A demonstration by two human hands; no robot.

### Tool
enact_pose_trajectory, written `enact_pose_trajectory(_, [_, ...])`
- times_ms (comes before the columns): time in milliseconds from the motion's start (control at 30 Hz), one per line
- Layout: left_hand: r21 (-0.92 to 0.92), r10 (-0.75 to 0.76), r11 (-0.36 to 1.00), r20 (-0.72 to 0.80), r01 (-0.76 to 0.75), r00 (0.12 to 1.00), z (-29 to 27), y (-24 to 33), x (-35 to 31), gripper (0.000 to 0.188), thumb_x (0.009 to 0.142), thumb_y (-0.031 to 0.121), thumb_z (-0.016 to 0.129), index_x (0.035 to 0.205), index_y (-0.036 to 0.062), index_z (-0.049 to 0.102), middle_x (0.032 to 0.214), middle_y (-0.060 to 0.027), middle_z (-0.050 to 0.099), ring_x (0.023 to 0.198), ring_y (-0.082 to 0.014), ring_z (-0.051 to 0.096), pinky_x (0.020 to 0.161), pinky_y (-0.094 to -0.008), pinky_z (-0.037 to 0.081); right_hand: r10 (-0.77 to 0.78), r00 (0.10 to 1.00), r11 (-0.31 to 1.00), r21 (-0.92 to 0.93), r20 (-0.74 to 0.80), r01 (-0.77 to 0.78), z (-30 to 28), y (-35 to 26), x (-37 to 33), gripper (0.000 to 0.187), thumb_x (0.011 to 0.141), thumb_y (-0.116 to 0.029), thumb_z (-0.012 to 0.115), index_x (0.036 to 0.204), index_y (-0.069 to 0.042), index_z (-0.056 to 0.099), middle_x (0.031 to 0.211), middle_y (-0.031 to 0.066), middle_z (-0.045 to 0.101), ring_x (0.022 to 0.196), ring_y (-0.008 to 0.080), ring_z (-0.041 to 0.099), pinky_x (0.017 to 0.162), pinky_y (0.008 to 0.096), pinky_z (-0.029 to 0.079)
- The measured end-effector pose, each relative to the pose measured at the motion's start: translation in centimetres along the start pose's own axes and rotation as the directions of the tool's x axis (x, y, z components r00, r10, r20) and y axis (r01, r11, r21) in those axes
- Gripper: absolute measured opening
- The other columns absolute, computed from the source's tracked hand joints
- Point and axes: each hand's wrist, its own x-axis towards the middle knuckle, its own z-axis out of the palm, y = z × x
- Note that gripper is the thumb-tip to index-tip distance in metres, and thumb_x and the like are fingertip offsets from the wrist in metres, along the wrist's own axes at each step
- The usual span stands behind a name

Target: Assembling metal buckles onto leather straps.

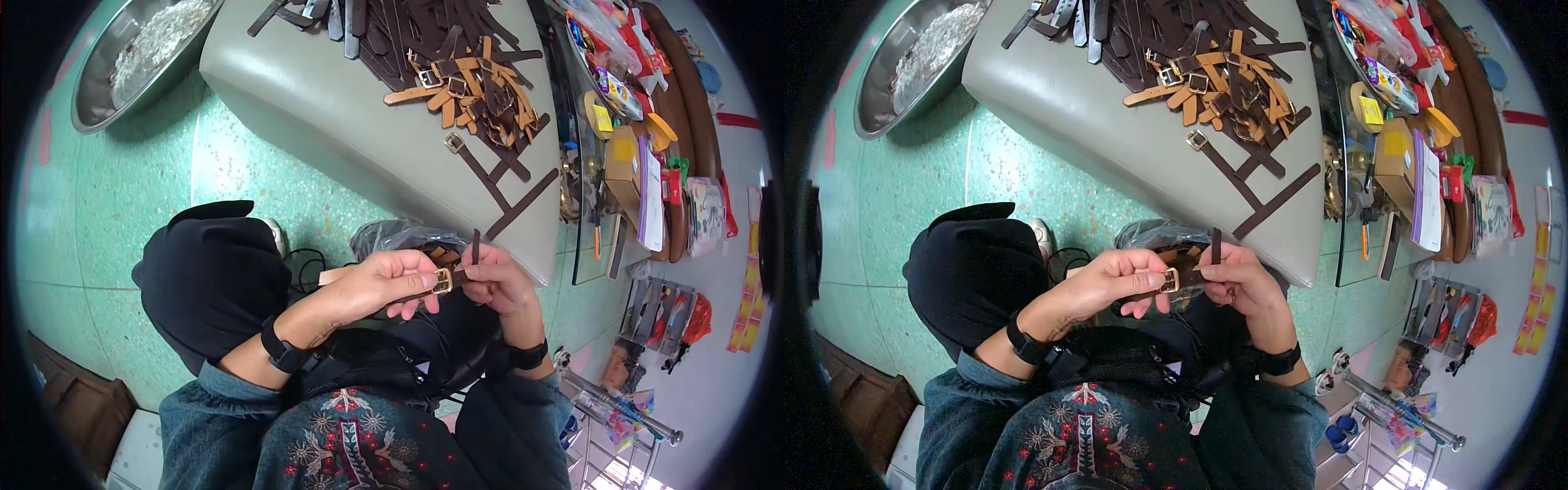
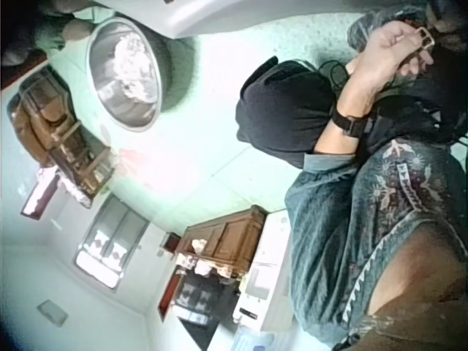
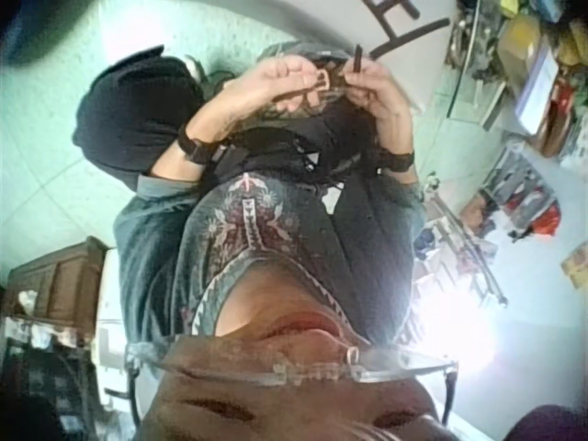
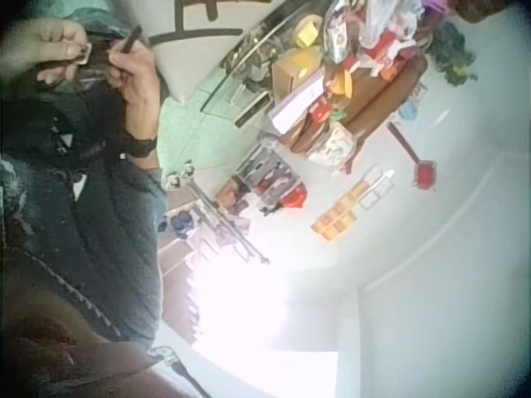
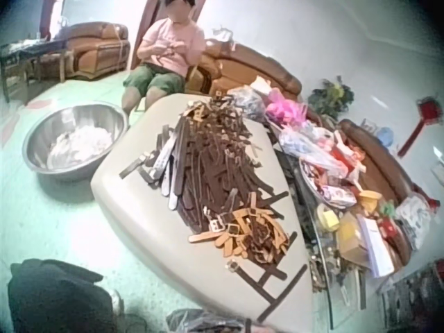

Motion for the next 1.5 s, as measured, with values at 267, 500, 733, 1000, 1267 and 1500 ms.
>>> enact_pose_trajectory(267, [0.029,-0.001,1.000,0.041,0.000,0.999,-0.1,-1.1,0.4,0.019,0.094,0.022,0.046,0.097,0.0040,0.054,0.078,-0.0038,0.062,0.058,-0.0048,0.051,0.051,-0.0177,0.039,0.012,0.999,0.998,0.054,0.052,-0.015,2.5,1.3,0.0,0.016,0.081,-0.007,0.061,0.095,-0.003,0.052,0.068,0.0056,0.054,0.053,0.0130,0.050,0.047,0.0221,0.039])
enact_pose_trajectory(500, [0.030,0.056,0.998,-0.128,-0.053,0.990,0.3,-1.0,0.6,0.017,0.092,0.020,0.050,0.097,0.0039,0.052,0.076,-0.0024,0.061,0.054,-0.0041,0.049,0.048,-0.0171,0.038,-0.842,0.537,0.069,-0.977,0.051,0.202,4.9,3.3,-0.8,0.045,0.079,0.002,0.063,0.121,0.001,0.048,0.111,0.0118,0.057,0.101,0.0170,0.057,0.089,0.0278,0.044])
enact_pose_trajectory(733, [0.171,0.075,0.984,-0.201,-0.040,0.977,0.6,-1.6,0.9,0.016,0.090,0.017,0.053,0.092,0.0014,0.053,0.070,-0.0012,0.060,0.054,-0.0038,0.048,0.050,-0.0189,0.039,-0.683,0.694,0.563,-0.771,-0.228,0.300,6.4,3.8,-1.1,0.022,0.087,-0.005,0.057,0.108,0.001,0.054,0.094,0.0085,0.064,0.084,0.0120,0.062,0.076,0.0233,0.048])
enact_pose_trajectory(1000, [0.278,0.100,0.960,-0.259,-0.025,0.961,0.4,-1.3,0.9,0.015,0.088,0.015,0.054,0.084,-0.0001,0.052,0.064,-0.0014,0.060,0.054,-0.0044,0.049,0.050,-0.0217,0.039,-0.717,0.640,0.645,-0.613,-0.278,0.457,6.0,3.3,-1.0,0.013,0.095,-0.010,0.041,0.096,0.003,0.042,0.093,0.0191,0.060,0.080,0.0216,0.062,0.072,0.0326,0.054])
enact_pose_trajectory(1267, [0.267,0.086,0.963,-0.241,-0.019,0.967,0.6,-0.9,0.7,0.016,0.088,0.016,0.054,0.083,0.0001,0.053,0.064,-0.0014,0.061,0.051,-0.0046,0.048,0.046,-0.0212,0.038,-0.703,0.644,0.655,-0.627,-0.301,0.422,5.8,3.9,-0.8,0.013,0.093,-0.009,0.047,0.097,0.004,0.045,0.089,0.0142,0.062,0.077,0.0170,0.062,0.071,0.0281,0.052])
enact_pose_trajectory(1500, [0.316,0.100,0.949,-0.245,-0.019,0.964,0.5,-1.1,0.7,0.016,0.087,0.015,0.056,0.080,0.0011,0.054,0.064,0.0004,0.059,0.054,-0.0038,0.049,0.049,-0.0202,0.039,-0.711,0.643,0.616,-0.693,-0.284,0.375,5.6,4.4,-0.7,0.014,0.092,-0.009,0.050,0.097,0.004,0.047,0.089,0.0115,0.063,0.077,0.0112,0.061,0.070,0.0227,0.048])
